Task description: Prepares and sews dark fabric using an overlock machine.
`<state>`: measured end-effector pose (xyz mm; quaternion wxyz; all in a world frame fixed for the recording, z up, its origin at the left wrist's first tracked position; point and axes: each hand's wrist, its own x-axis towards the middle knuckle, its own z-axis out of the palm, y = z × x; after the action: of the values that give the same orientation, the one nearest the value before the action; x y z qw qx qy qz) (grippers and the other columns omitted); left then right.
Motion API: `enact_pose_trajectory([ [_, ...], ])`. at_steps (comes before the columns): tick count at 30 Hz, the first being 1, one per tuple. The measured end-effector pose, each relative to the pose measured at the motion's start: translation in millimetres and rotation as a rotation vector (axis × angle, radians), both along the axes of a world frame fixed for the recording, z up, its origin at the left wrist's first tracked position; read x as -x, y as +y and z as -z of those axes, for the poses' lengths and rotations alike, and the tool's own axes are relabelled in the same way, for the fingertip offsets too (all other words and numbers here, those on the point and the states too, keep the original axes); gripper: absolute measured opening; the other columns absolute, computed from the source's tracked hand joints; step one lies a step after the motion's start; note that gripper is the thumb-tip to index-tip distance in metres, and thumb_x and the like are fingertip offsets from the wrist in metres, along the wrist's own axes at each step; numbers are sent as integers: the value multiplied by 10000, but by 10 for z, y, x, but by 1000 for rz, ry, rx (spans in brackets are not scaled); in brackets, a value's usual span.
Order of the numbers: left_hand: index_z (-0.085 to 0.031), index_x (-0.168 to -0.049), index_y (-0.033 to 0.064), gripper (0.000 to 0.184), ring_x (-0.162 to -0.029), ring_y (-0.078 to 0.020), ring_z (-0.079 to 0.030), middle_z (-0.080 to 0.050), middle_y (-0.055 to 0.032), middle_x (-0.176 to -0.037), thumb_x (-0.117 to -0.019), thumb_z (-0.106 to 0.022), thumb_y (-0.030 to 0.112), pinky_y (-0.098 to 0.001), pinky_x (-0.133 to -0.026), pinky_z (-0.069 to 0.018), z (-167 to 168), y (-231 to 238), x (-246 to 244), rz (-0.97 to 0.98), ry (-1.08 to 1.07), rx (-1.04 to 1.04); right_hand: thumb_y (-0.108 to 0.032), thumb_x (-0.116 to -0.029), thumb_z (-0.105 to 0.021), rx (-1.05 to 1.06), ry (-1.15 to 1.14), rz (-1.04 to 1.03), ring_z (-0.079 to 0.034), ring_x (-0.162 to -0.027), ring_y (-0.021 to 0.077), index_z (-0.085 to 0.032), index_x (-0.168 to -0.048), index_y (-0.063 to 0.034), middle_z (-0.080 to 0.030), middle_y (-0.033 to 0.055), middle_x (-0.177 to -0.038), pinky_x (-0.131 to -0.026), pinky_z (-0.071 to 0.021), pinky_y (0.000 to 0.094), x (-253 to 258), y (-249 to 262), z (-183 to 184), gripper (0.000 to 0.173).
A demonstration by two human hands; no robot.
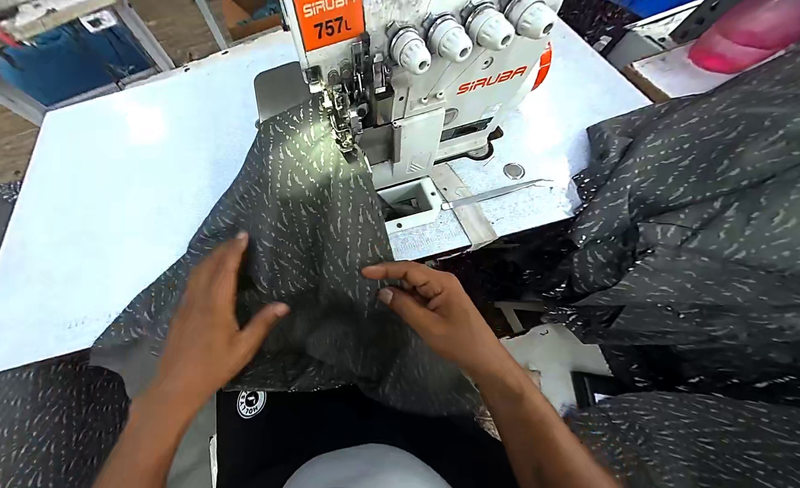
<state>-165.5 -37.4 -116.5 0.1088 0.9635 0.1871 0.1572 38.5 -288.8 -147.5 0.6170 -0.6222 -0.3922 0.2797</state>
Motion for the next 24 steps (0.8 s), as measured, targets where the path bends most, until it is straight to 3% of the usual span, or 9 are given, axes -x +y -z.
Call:
enact_pose_trajectory([
  [2, -561, -1436, 30, 815, -1187, -423, -582, -599, -203, -1356, -908, -603, 649, -635, -942, -464, 267, -6, 30, 14, 40, -98, -66, -1014, -591, -5, -6, -5, -563, -595, 78, -706, -1281, -141, -707, -1, -879, -525, -501, 222, 1, -1, 21, 301],
  [4, -715, -1189, 64, 562, -1053, -362, -611, -649, -150, -1184, -950, -619, 564, -562, -873, -491, 312, 79, 106, 64, 4, -100, -65, -1020, -583, 0, -10, 10, -560, -592, 90, -708, -1279, -139, -703, 9, -882, -523, -497, 235, -5, 1, 55, 297],
  [5, -743, -1060, 86, 436, -1013, -308, -634, -671, -111, -1113, -979, -608, 492, -508, -863, -522, 281, 117, 145, 94, -14, -78, -72, -1023, -580, -2, -19, 14, -573, -608, 85, -710, -1275, -144, -711, 3, -906, -537, -509, 231, 2, -13, 46, 293],
  [7, -746, -948, 99, 347, -945, -215, -673, -703, -56, -1013, -1006, -569, 392, -437, -829, -564, 160, 177, 197, 89, -40, 0, -77, -1030, -575, -29, -31, 15, -598, -657, 67, -715, -1263, -140, -721, -10, -961, -579, -528, 214, 16, -30, 13, 279],
  [9, -703, -944, 128, 332, -708, -89, -630, -657, 30, -812, -1014, -545, 411, -329, -621, -542, -18, 242, 172, 16, -45, 125, -63, -1030, -566, -50, -52, 23, -613, -687, 60, -722, -1246, -121, -727, -15, -993, -602, -542, 210, 5, 14, 1, 273],
  [11, -666, -964, 200, 244, -564, -30, -573, -631, 79, -705, -1010, -567, 418, -234, -488, -464, -259, 265, 91, -70, 3, 437, -58, -1034, -555, -51, -74, 37, -622, -697, 60, -719, -1243, -110, -728, -15, -996, -604, -547, 213, -5, 60, -29, 270],
  [13, -688, -955, 190, 154, -446, -20, -454, -629, 37, -674, -1021, -587, 286, -165, -384, -332, -452, 275, -9, -123, -32, 863, -59, -1035, -552, -70, -81, 49, -617, -698, 49, -718, -1239, -103, -726, -17, -1000, -601, -539, 200, -1, 84, -97, 266],
  [16, -711, -967, 138, 251, -393, 21, -428, -644, -6, -669, -1067, -485, 176, -119, -337, -338, -624, 354, -147, -139, -111, 1250, -61, -1036, -552, -72, -71, 83, -622, -705, 52, -719, -1237, -94, -731, -13, -1025, -607, -537, 199, -21, 133, -153, 264],
  [24, -699, -916, 128, 301, -397, 34, -408, -590, 23, -623, -1088, -460, 191, -114, -344, -333, -922, 775, -550, -167, -98, 1194, -26, -1031, -533, -123, -94, 96, -661, -804, 44, -707, -1249, -43, -740, 19, -1089, -704, -563, 194, -154, 313, -250, 279],
])
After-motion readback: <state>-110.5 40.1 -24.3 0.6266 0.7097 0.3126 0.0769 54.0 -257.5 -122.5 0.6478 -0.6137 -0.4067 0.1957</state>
